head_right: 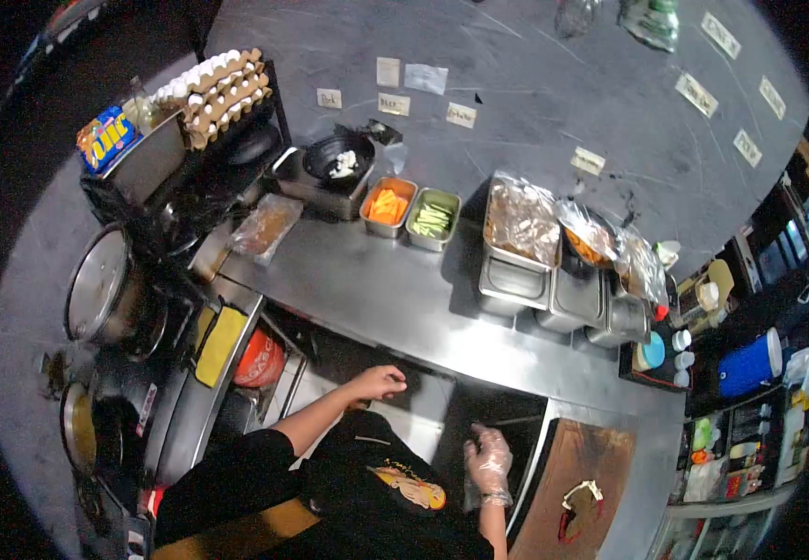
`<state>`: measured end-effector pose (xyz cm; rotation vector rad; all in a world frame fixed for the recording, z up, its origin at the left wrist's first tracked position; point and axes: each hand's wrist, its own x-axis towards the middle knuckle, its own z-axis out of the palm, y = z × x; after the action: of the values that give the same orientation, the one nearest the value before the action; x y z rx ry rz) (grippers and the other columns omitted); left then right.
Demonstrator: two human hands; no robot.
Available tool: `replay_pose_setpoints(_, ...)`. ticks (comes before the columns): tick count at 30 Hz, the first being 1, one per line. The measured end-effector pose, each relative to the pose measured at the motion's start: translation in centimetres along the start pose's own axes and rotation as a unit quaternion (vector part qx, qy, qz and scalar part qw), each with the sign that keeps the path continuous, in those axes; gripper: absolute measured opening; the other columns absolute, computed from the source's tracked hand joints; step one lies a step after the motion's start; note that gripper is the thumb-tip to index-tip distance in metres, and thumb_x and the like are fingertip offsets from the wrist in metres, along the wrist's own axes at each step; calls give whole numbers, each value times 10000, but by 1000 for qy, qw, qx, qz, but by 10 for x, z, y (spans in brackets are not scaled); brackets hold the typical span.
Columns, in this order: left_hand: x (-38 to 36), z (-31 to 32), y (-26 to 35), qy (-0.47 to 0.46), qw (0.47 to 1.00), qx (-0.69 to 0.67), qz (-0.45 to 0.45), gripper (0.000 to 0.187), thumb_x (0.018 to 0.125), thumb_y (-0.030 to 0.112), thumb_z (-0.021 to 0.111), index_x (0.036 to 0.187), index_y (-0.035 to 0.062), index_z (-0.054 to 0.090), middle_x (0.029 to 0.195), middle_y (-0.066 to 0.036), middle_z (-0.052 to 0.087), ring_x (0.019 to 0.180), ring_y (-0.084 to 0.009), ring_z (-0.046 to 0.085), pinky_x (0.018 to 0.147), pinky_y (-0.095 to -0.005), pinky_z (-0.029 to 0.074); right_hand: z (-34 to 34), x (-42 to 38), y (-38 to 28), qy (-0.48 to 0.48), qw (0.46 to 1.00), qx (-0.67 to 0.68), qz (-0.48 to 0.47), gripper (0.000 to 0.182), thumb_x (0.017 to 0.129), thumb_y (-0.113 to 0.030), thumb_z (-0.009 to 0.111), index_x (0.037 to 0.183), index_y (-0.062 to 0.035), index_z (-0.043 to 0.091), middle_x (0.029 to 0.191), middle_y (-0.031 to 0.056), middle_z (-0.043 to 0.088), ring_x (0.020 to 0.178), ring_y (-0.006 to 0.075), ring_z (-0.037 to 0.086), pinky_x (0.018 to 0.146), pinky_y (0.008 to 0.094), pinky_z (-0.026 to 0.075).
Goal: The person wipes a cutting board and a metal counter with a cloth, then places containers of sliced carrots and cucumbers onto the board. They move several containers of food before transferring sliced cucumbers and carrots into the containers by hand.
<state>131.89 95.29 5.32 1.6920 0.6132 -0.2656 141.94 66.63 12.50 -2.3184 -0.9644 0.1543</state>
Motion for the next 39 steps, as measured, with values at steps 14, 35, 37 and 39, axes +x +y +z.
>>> replay_pose_setpoints(14,138,-257,2,136,886,-441,-40,500,801,201,577,1224,72,344,985,-102,556,791,-226,571,679,-339,472,186,258,-59,-98,846,495,170,480,830,-175,574,1216,-6,342,900,127,592,850,194,572,700,300,480)
replay_pose_setpoints(35,276,-260,24,174,725,-667,8,165,818,208,575,796,76,480,646,-7,442,552,-129,438,565,-254,422,354,451,14,100,856,126,492,466,842,-393,406,860,13,633,886,202,628,845,320,614,719,436,473)
replay_pose_setpoints(37,274,-254,37,213,728,-652,-12,187,812,182,573,687,102,458,552,9,393,476,-121,394,502,-237,400,244,387,-49,73,894,129,422,464,840,-390,408,865,18,628,878,210,625,837,324,612,715,433,476)
replay_pose_setpoints(39,281,-262,20,191,716,-669,64,210,764,102,574,640,114,404,534,28,378,470,-108,409,487,-202,391,216,332,-53,32,914,153,375,460,828,-404,421,835,10,622,842,210,622,800,328,609,688,437,473)
